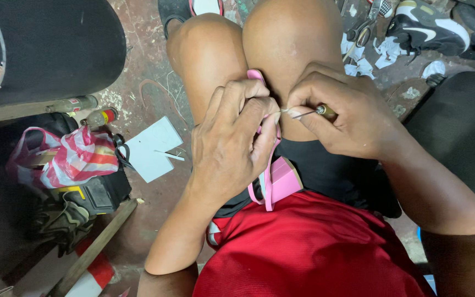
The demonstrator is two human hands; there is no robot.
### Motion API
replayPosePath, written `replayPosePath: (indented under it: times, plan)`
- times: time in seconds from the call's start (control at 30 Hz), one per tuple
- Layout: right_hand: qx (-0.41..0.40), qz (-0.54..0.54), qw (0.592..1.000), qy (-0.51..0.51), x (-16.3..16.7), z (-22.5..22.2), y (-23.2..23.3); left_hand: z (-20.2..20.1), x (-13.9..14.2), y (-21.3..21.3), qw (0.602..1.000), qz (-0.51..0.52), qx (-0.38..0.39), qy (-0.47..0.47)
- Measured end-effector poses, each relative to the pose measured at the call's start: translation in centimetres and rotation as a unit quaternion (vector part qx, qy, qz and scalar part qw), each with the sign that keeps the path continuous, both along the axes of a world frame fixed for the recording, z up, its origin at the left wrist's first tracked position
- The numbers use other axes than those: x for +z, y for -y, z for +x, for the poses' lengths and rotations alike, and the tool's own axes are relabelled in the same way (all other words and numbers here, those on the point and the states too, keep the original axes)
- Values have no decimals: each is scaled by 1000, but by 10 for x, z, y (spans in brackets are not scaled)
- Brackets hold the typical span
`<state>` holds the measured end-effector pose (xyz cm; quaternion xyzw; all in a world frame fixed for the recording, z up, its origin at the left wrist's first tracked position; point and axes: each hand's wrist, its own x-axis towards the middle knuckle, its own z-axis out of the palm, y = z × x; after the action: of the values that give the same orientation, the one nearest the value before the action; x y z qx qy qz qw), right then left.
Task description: The person sits with a pink heeled sandal on their lap and hand-stitches the strap to the shoe using a needle and thread, pulling stitches tight and working around the sole edge. At the end they pick up a glue bottle and apply glue to the shoe.
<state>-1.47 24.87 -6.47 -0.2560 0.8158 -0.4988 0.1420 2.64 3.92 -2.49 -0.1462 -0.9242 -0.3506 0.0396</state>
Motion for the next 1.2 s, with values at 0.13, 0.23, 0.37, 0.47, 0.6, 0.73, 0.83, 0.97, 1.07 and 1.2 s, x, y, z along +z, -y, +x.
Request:
replayPosePath:
  times: [0.13,0.23,0.37,0.47,0.6,0.73,0.83,0.97,1.07,1.2]
  plan:
    - [3,-30,999,11,-1,-1,0,-2,0,0,1000,15,-13,-5]
    - [-5,-46,999,22,-3,0,1,-3,-4,0,1000,-5,-10,2]
    - [-6,-38,999,-9,-2,1,1,-3,-6,0,999,40,-24,27]
    - [-27,-10,999,-19,-1,3,4,-4,-3,10,982,154,-56,98]
    - [-6,30,984,-174,1,8,13,-6,-5,23,950,258,-58,170]
    - [-15,31,993,-116,2,12,17,2,-10,24,952,254,-10,171]
    - [-17,-23,1000,3,4,15,16,10,-13,18,975,206,1,83]
    - [-24,-67,996,62,1,21,19,15,-11,14,983,177,-20,36]
    - [-52,-27,997,50,-3,25,21,15,-4,14,978,196,-43,57]
    - [-61,-28,994,83,-7,27,21,15,9,15,973,193,-55,115]
